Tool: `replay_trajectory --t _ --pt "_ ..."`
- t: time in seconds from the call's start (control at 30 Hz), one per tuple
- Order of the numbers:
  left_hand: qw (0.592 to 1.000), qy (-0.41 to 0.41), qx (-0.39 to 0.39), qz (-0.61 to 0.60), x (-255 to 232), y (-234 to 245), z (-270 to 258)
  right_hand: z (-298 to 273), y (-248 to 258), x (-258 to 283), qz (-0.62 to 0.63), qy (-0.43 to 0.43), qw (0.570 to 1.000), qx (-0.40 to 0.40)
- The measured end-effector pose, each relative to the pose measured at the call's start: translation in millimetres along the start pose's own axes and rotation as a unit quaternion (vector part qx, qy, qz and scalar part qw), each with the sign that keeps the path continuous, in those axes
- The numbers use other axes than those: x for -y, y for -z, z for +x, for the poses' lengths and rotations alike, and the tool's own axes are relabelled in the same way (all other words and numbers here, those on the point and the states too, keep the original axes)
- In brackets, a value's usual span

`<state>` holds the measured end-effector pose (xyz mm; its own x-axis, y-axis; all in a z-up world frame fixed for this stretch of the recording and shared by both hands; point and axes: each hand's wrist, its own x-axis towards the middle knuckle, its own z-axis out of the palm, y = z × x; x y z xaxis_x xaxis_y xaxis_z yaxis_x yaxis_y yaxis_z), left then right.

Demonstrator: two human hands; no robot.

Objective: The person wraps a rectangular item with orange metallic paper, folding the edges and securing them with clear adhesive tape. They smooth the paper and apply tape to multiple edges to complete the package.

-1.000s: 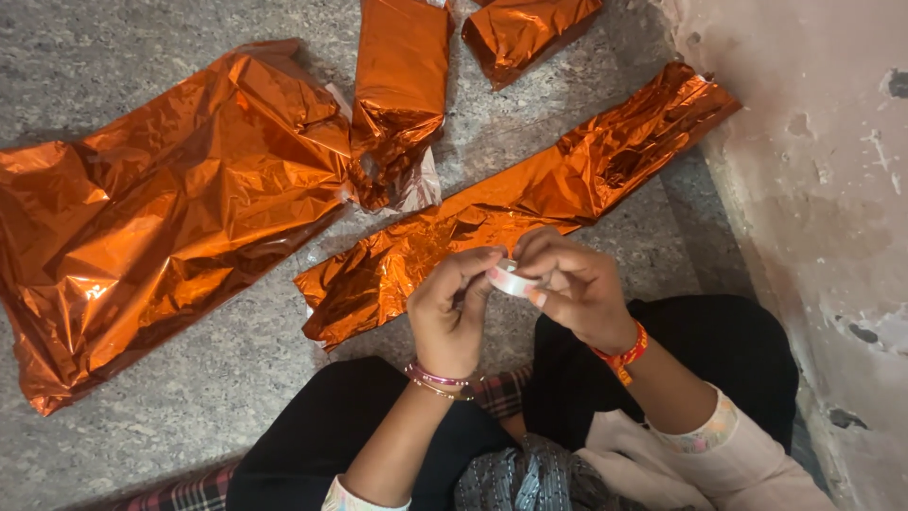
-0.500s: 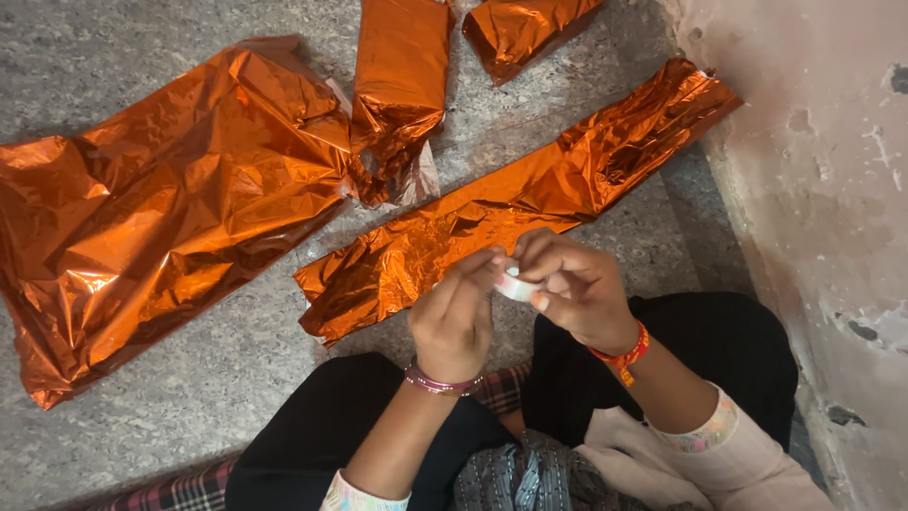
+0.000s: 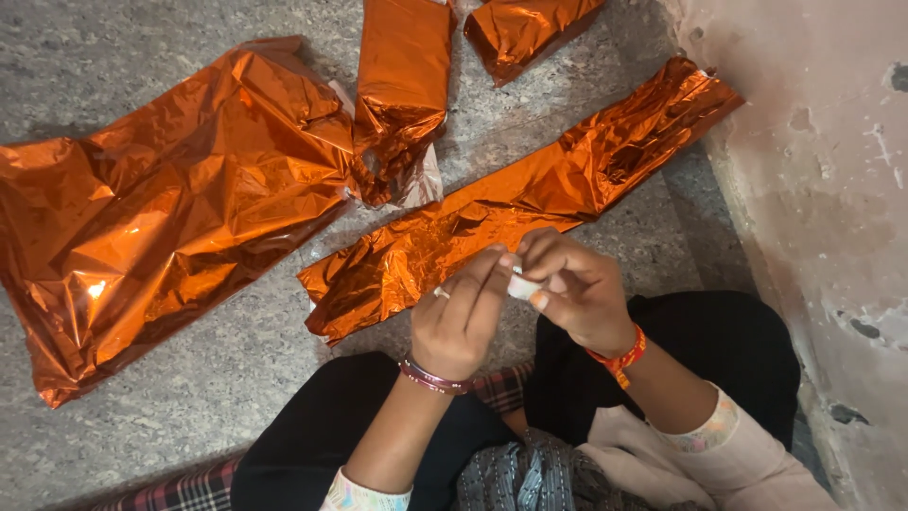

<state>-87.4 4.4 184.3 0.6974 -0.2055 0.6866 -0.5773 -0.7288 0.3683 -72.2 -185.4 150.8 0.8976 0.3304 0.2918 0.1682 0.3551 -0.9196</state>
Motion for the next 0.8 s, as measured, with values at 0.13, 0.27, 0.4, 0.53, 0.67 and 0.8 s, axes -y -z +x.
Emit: replay_trajectory --t 0.13,0.27,0.4,0.53,0.67,0.8 --pt "0.967 0.2 0.034 -0.155 -10 0 6 5 4 -2 0.002 -0.064 0.997 -0.042" --pt "0.935 0.23 -0.008 -0.269 -14 7 12 7 6 -4 -0.019 -0.043 0.997 -0.053" --pt "0.961 0.178 -0.017 -0.213 -15 6 11 6 7 -11 -0.075 0.002 0.995 -0.065" --pt "0.968 0.18 -0.024 -0.172 -14 4 8 5 7 -13 -0.204 0.057 0.974 -0.074" --pt "0.969 0.172 0.005 -0.177 -9 6 5 8 8 -9 -0.344 0.116 0.93 -0.064" --pt "0.985 0.105 0.001 -0.135 -4 3 3 10 6 -4 -0.39 0.143 0.908 -0.055"
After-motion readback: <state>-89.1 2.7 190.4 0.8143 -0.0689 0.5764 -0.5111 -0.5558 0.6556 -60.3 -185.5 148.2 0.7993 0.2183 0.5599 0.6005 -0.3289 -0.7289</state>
